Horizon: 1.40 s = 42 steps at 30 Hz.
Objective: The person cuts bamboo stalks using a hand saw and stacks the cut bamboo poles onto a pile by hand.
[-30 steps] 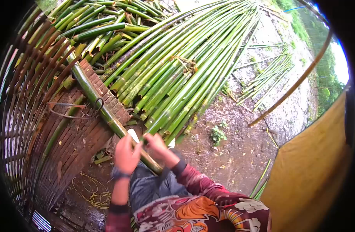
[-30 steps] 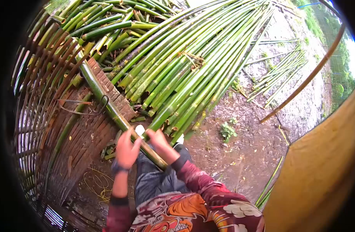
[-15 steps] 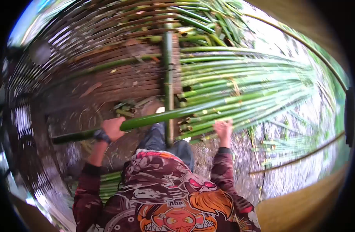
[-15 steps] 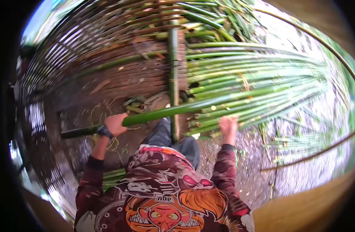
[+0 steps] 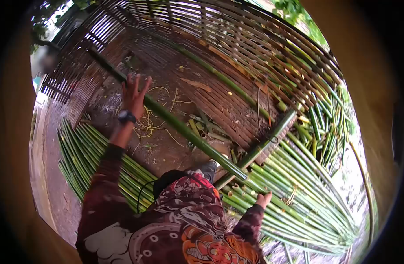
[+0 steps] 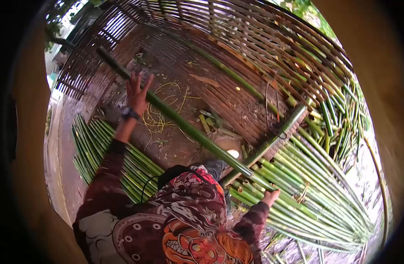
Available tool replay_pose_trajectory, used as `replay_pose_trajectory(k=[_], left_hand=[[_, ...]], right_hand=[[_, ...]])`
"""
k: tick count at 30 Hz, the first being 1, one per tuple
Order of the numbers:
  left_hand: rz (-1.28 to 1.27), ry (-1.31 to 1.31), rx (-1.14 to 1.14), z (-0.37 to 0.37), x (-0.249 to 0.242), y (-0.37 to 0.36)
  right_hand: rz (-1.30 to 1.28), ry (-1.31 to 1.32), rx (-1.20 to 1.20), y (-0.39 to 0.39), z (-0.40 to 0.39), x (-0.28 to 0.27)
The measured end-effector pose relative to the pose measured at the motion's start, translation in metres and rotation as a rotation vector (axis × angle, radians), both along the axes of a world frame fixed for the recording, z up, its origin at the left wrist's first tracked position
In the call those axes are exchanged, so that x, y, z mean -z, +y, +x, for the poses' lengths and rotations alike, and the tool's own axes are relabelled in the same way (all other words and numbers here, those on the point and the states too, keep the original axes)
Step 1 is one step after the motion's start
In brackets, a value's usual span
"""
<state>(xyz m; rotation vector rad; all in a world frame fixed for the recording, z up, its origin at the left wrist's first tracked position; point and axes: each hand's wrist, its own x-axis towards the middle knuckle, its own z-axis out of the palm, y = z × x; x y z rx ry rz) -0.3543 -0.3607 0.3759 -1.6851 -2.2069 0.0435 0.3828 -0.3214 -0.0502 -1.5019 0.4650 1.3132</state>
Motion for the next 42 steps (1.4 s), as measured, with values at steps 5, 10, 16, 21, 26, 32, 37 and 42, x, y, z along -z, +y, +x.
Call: replay_pose_trajectory(k=[5, 10, 16, 21, 26, 32, 37, 42], left_hand=[[0.557, -2.357, -0.476, 0.115, 0.193, 0.025], [0.012, -3.243, -0.539, 0.262, 0.195, 0.09], [1.098, -2.863, -0.583, 0.141, 0.196, 0.205], [1.182, -2.327, -0.912, 0.084, 0.248, 0.246], [1.102, -2.164, -0.903, 0.014, 0.269, 0.251], [1.175, -2.103, -0.861, -0.101, 0.304, 0.28], [1.019, -2.095, -0.934, -0.106, 0.283, 0.291], [0.77, -2.032, -0.679, -0.083, 0.272, 0.29]], right_hand=[[0.329, 0.04, 0.002, 0.049, -0.159, -0.067], [0.507, -0.138, -1.399, 0.035, -0.256, -0.349], [0.141, -2.031, -1.611, 0.076, -0.076, -0.337], [0.257, -2.018, -1.9, 0.108, -0.028, -0.336], [0.191, -1.847, -2.11, 0.086, 0.055, -0.306], [0.575, -1.852, -1.918, 0.103, -0.045, -0.297], [0.495, -1.726, -2.013, 0.158, -0.134, -0.273], [0.433, -1.603, -2.063, 0.202, -0.223, -0.249]])
